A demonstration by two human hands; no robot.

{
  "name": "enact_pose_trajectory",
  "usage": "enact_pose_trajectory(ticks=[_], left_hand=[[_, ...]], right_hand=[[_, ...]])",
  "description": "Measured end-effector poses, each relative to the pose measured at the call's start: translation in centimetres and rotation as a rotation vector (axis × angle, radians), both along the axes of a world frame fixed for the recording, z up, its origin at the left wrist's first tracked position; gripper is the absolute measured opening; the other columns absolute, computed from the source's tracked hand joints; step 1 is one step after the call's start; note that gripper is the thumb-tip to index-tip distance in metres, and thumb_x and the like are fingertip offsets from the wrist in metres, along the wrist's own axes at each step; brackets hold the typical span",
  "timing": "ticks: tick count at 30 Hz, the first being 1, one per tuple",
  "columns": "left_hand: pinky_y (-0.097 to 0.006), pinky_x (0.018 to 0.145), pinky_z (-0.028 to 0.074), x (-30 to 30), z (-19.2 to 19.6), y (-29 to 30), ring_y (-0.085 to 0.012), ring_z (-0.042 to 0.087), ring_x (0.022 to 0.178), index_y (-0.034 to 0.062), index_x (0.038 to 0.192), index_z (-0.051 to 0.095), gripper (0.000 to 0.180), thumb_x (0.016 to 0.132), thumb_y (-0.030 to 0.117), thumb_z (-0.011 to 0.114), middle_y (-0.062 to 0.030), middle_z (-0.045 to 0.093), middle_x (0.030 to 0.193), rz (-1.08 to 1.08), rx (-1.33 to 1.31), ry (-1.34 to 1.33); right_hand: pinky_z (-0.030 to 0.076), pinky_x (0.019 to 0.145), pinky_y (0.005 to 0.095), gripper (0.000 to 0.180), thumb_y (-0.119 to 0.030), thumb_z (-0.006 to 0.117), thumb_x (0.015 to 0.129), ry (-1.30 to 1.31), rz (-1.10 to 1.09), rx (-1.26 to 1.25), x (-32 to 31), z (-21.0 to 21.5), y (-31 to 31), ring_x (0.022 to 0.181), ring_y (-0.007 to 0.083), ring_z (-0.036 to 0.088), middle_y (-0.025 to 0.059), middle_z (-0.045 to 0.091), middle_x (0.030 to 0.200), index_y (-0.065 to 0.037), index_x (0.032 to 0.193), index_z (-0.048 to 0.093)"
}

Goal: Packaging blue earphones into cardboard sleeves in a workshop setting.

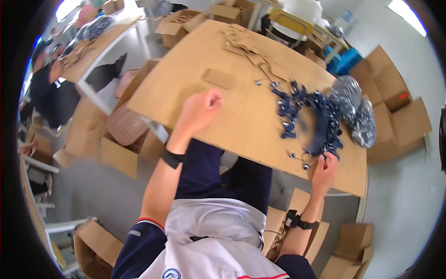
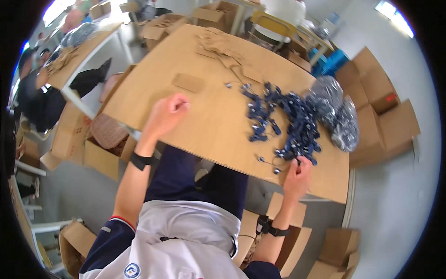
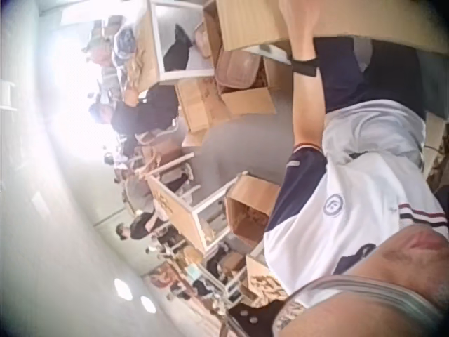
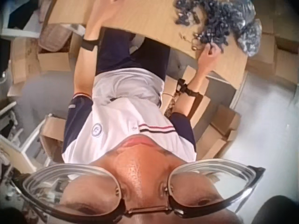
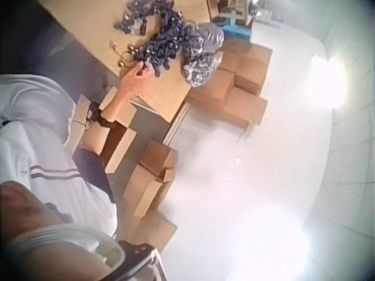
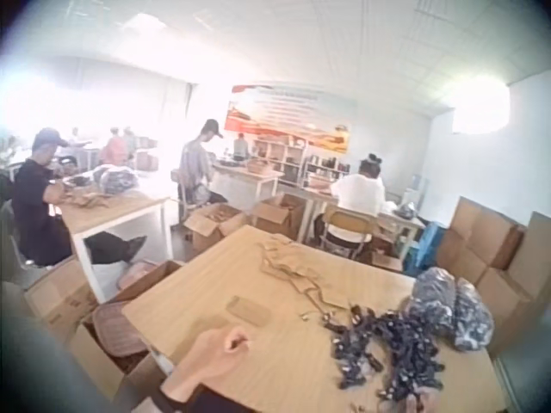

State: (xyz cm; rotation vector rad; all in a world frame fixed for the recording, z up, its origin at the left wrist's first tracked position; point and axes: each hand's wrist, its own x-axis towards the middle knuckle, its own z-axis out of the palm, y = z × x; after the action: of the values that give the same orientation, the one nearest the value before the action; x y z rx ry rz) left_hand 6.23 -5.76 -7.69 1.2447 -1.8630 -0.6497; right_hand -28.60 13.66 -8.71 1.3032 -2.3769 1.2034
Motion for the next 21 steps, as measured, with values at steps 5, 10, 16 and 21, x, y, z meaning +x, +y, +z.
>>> enact_pose_trajectory(ticks=[5,10,16,21], left_hand=[[-0.039,0.067,0.05,-1.4,0.9,0.2,-0.0294,0.067,0.074,0.0059,0.092,0.064,0.017,0.086,0.022,0.061,-0.0118,0.068,0.078,-0.025,0.069,-0.043],[-0.032,0.055,0.04,-2.2,0.8,0.5,-0.0164,0.053,0.056,0.0027,0.091,0.06,0.016,0.087,0.019,0.061,-0.0091,0.062,0.066,-0.011,0.062,-0.035],[-0.028,0.056,0.038,-1.6,0.9,0.2,-0.0091,0.047,0.06,0.0027,0.096,0.06,0.015,0.091,0.016,0.058,-0.0059,0.054,0.067,-0.015,0.095,-0.051],[-0.031,0.065,0.043,-1.3,2.7,3.6,-0.0123,0.054,0.072,0.0038,0.094,0.064,0.013,0.09,0.015,0.06,-0.003,0.063,0.081,-0.051,-0.047,0.623]], right_hand=[[0.036,0.055,0.0304,0.016,-0.019,0.063,0.091,0.011,-0.061,0.034,-0.8,0.3,0.5,0.057,0.0116,0.041,0.0012,0.044,0.062,-0.006,0.102,0.063],[0.037,0.053,0.0315,0.015,-0.017,0.065,0.09,-0.028,-0.059,0.028,-0.7,0.3,0.7,0.054,0.0134,0.044,0.0019,0.044,0.057,-0.009,0.102,0.064],[0.038,0.054,0.0291,0.017,-0.019,0.066,0.09,-0.036,-0.022,0.012,-0.9,0.3,0.1,0.055,0.0119,0.044,0.001,0.047,0.062,-0.008,0.103,0.064],[0.036,0.054,0.0234,0.016,-0.016,0.067,0.09,-0.298,0.113,-0.259,-1.0,0.7,0.4,0.057,0.0077,0.043,-0.003,0.049,0.065,-0.005,0.102,0.064]])
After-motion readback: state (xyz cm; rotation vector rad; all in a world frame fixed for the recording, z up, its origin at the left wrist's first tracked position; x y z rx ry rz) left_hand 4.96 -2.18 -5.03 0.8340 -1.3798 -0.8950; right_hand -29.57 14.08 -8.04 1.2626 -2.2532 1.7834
